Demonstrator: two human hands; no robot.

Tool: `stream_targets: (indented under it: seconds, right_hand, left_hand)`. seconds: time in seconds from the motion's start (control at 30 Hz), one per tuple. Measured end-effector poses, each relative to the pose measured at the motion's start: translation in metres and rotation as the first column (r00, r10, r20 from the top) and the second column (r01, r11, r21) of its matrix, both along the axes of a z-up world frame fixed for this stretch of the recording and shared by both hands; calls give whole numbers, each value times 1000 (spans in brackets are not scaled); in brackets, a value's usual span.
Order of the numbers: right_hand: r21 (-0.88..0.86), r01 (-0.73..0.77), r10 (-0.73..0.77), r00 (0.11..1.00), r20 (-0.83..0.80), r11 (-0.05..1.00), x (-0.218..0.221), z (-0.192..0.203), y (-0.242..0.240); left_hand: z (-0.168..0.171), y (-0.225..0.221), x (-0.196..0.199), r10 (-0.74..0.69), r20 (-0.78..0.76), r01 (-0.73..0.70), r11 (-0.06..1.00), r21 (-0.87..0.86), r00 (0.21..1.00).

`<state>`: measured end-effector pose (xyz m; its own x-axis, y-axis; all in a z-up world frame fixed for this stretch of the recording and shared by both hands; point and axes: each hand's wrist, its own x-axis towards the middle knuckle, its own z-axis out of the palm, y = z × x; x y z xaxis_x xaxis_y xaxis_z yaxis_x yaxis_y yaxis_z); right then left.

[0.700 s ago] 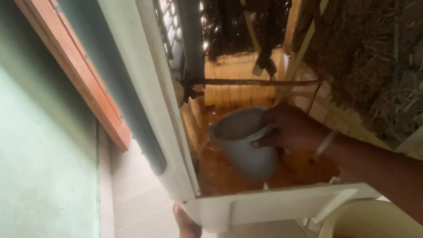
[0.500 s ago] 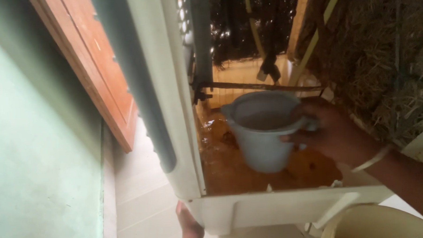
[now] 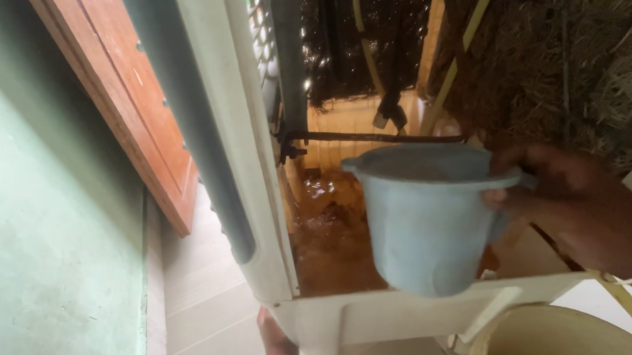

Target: The recorder fills an evaporative air cooler with water using a bucket and a smaller scoop.

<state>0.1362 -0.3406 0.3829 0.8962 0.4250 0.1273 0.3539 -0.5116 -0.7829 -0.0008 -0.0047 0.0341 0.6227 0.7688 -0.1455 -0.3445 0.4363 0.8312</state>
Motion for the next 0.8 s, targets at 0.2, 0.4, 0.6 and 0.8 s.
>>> stream_targets:
  seconds: [0.2, 0.4, 0.6, 0.8]
  right_hand:
    - [202, -21, 47, 991, -122, 979, 9, -34, -54]
    - [235, -255, 195, 948, 252, 938, -46, -57, -122]
    - [-29, 31, -16, 898, 439, 999, -120, -85, -223]
    - [-237, 222, -11, 751, 660, 946, -158, -103, -289]
  left_hand:
    - [-33, 8, 0, 134, -175, -8, 813, 582, 975]
    - [-119, 45, 9, 212, -97, -13, 462, 887, 972]
    - [-169, 77, 10, -72, 32, 34, 760, 649, 997]
    - [-62, 14, -7, -44, 12, 26, 755, 655, 999]
